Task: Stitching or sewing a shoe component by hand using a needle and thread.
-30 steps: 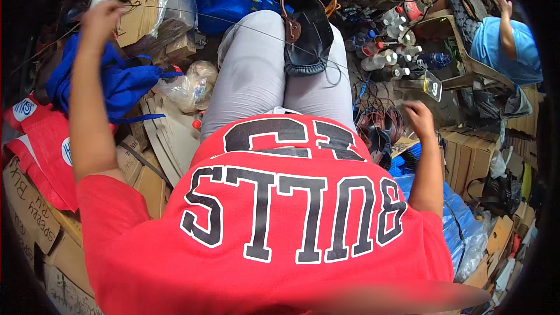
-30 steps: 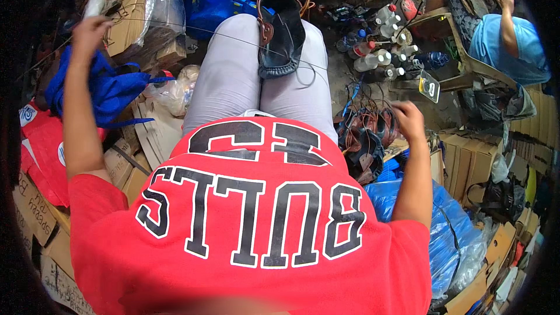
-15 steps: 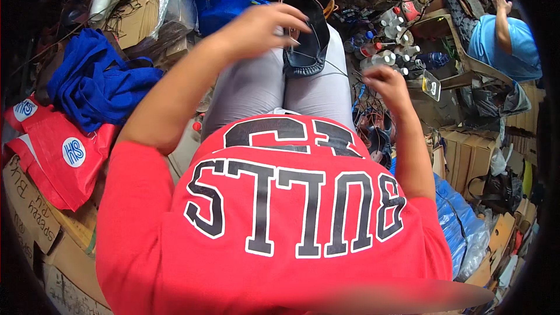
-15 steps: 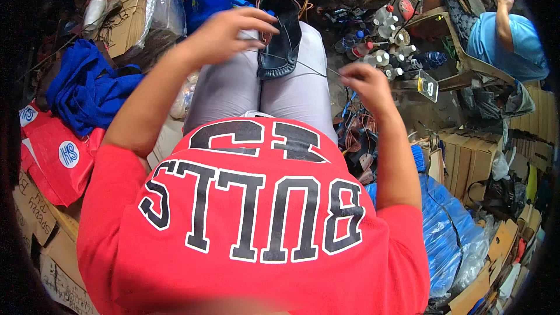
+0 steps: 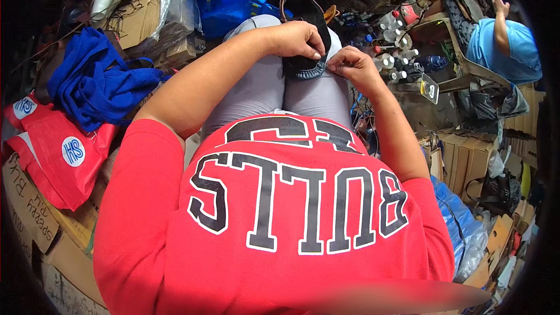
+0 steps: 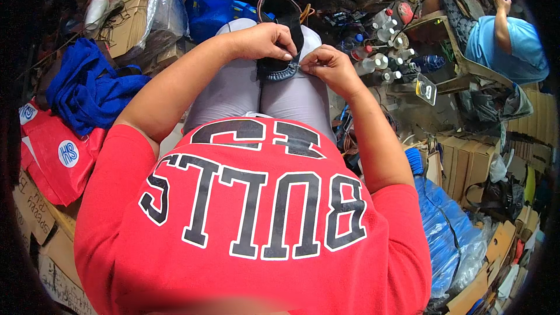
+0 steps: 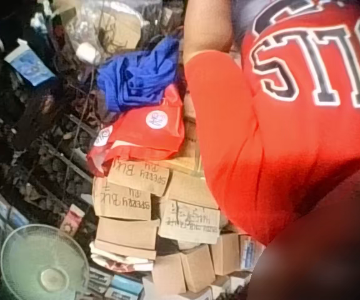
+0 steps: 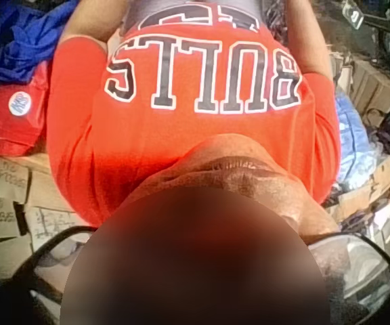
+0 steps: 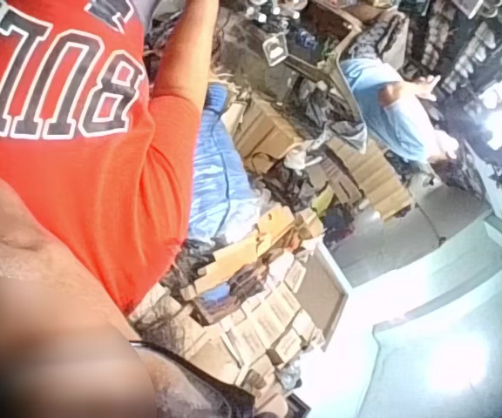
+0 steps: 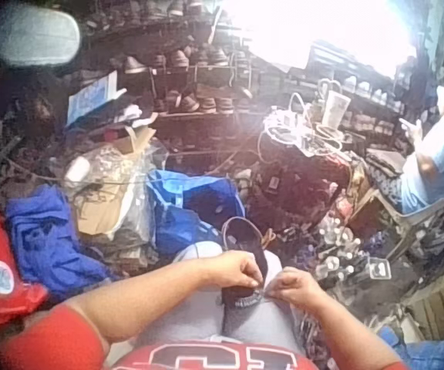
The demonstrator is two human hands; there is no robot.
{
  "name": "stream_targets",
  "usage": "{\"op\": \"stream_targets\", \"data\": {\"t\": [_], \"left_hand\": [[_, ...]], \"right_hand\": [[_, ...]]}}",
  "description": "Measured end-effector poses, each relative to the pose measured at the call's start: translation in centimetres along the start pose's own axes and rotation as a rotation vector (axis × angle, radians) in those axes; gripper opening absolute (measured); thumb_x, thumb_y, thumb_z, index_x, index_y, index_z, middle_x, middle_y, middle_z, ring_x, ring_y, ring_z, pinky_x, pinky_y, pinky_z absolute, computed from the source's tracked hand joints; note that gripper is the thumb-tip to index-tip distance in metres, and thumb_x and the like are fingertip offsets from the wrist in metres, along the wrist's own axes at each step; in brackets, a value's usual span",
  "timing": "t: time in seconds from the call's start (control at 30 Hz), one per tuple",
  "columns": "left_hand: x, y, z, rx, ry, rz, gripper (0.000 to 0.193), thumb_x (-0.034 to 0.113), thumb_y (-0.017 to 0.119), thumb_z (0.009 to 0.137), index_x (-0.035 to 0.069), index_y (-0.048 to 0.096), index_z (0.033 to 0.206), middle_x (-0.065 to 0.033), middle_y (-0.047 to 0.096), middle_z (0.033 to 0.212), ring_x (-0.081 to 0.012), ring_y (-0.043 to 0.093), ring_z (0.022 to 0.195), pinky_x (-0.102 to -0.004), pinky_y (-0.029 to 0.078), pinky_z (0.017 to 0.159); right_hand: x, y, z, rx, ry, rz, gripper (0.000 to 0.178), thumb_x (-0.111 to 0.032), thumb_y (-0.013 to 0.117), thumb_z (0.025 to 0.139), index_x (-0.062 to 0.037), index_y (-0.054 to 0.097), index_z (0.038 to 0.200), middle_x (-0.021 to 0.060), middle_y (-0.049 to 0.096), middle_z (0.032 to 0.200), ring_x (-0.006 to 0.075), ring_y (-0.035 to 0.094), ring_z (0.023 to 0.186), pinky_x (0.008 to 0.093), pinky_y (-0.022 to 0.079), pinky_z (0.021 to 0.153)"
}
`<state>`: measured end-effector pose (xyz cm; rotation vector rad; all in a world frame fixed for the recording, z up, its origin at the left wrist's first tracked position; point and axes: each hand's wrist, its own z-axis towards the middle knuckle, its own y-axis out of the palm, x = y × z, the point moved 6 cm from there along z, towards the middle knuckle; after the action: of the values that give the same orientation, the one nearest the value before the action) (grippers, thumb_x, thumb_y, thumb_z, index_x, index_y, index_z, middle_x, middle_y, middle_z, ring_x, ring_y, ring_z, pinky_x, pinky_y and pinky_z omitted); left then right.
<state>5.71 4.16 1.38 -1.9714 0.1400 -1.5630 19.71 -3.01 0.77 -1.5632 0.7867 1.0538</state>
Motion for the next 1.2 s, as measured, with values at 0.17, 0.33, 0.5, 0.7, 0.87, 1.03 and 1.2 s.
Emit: {"op": "stream_targets", "data": {"t": [0.17,0.33,0.5,0.7,0.87,1.03,1.2], "left_hand": [[0.5,0.0,-0.5,-0.093,0.016,-0.019,0.023,0.011,0.065,0.079,0.01,0.069,0.102,-0.0055,0.056,0.086,-0.0187,0.054,0.085,-0.0282,0.042,0.079],[0.8,0.3,-0.5,-0.145,0.001,0.026,0.027,0.011,0.062,0.08,0.013,0.068,0.107,-0.0066,0.052,0.081,-0.0201,0.052,0.081,-0.0293,0.041,0.076],[1.0,0.4,-0.5,-0.208,-0.038,0.073,0.03,0.011,0.062,0.08,0.014,0.067,0.109,-0.0073,0.051,0.081,-0.0211,0.052,0.082,-0.0297,0.041,0.076],[0.1,0.7,0.0,-0.163,0.041,0.134,0.032,0.006,0.069,0.07,0.012,0.069,0.102,-0.0073,0.054,0.086,-0.0214,0.054,0.084,-0.03,0.042,0.078],[-0.1,0.6,-0.2,-0.014,-0.018,0.022,0.025,0.004,0.071,0.066,0.008,0.068,0.09,-0.0071,0.057,0.093,-0.0225,0.058,0.088,-0.0315,0.046,0.075],[2.4,-1.1,-4.2,0.523,0.148,0.353,0.021,0.009,0.072,0.068,0.005,0.062,0.086,-0.0093,0.055,0.097,-0.03,0.059,0.087,-0.0369,0.048,0.076],[0.9,0.2,-6.3,0.341,0.162,0.385,0.013,0.007,0.065,0.074,0.004,0.06,0.085,-0.0115,0.056,0.094,-0.0309,0.059,0.087,-0.0381,0.047,0.076]], "right_hand": [[-0.8,0.6,-1.3,0.106,-0.04,-0.029,0.02,0.007,0.063,0.073,-0.0058,0.069,0.087,0.0015,0.058,0.082,0.0091,0.056,0.077,0.0218,0.045,0.07],[-2.5,0.6,-1.7,0.081,-0.051,-0.115,0.028,0.008,0.062,0.07,-0.009,0.07,0.091,0.0032,0.058,0.081,0.0122,0.058,0.076,0.0239,0.047,0.07],[-5.1,0.8,-1.1,-0.053,-0.029,-0.415,0.027,0.005,0.061,0.07,-0.01,0.071,0.091,0.0091,0.059,0.081,0.0243,0.061,0.078,0.0306,0.049,0.07],[-6.3,2.2,0.0,-0.155,-0.138,-0.91,0.019,-0.001,0.061,0.074,-0.0088,0.07,0.089,0.0142,0.059,0.082,0.0315,0.06,0.079,0.0369,0.048,0.071],[-4.1,2.4,0.5,-0.031,0.11,-0.518,0.016,-0.005,0.067,0.073,-0.0078,0.07,0.088,0.0097,0.062,0.078,0.0194,0.061,0.074,0.0301,0.048,0.069],[-2.8,0.9,-0.3,0.006,0.177,-0.187,0.022,-0.018,0.07,0.077,-0.0058,0.07,0.095,0.0018,0.064,0.073,0.0057,0.054,0.066,0.0225,0.046,0.063],[-0.9,-2.6,-5.3,-0.095,0.312,0.77,0.02,-0.021,0.058,0.088,-0.0015,0.06,0.092,-0.003,0.047,0.069,0.0051,0.039,0.058,0.0207,0.033,0.053]]}}
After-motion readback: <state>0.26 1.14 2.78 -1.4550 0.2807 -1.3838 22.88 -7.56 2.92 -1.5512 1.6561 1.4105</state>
